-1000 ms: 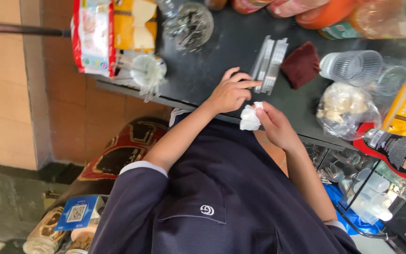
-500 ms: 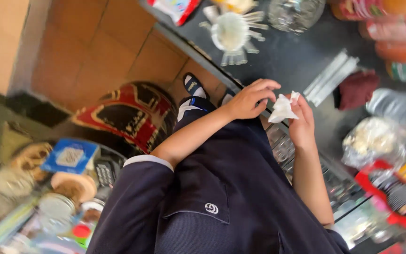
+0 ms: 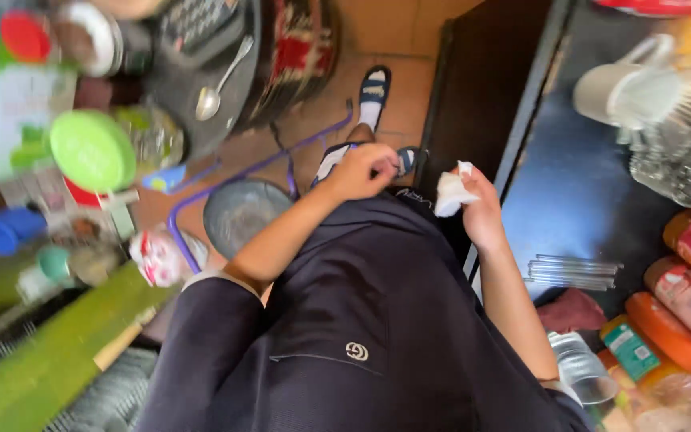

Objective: Cleaning reusable straws one by one using a white cloth.

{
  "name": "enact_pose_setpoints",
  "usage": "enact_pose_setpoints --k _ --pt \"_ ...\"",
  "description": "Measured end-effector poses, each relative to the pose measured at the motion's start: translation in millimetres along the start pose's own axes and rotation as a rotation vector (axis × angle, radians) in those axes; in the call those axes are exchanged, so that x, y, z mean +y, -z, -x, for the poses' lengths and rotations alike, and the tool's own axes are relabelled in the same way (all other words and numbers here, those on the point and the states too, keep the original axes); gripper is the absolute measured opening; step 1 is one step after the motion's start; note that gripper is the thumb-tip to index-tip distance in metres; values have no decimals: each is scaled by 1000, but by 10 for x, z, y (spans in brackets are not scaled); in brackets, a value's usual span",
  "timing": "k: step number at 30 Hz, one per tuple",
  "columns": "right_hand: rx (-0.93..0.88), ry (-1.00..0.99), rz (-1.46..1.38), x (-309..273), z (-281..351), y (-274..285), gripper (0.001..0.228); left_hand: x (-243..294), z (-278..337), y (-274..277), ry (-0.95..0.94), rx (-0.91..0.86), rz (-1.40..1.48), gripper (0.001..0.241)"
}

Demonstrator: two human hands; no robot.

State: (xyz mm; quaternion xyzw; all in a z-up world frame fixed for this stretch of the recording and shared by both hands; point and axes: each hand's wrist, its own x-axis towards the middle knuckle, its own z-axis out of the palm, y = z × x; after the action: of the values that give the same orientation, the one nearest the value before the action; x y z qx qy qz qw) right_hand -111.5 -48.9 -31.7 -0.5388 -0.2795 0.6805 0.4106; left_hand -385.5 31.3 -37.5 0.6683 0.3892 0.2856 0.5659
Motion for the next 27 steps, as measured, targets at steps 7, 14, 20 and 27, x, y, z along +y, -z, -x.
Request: enact_pose_setpoints --k 7,14,20,27 --pt "-158 -137 272 -4 -136 -531 37 -1155 1172 550 396 201 -412 9" --pt "-407 -138 511 407 -574 -984 37 -1896 1664 923 627 -61 -634 34" --pt "-653 -85 683 1192 -1130 -1730 34 -1992 1522 1316 913 -651 -852 95" --pt "-773 -118 717 2493 -1217 -1975 30 -2156 1427 1303 824 -875 -974 140"
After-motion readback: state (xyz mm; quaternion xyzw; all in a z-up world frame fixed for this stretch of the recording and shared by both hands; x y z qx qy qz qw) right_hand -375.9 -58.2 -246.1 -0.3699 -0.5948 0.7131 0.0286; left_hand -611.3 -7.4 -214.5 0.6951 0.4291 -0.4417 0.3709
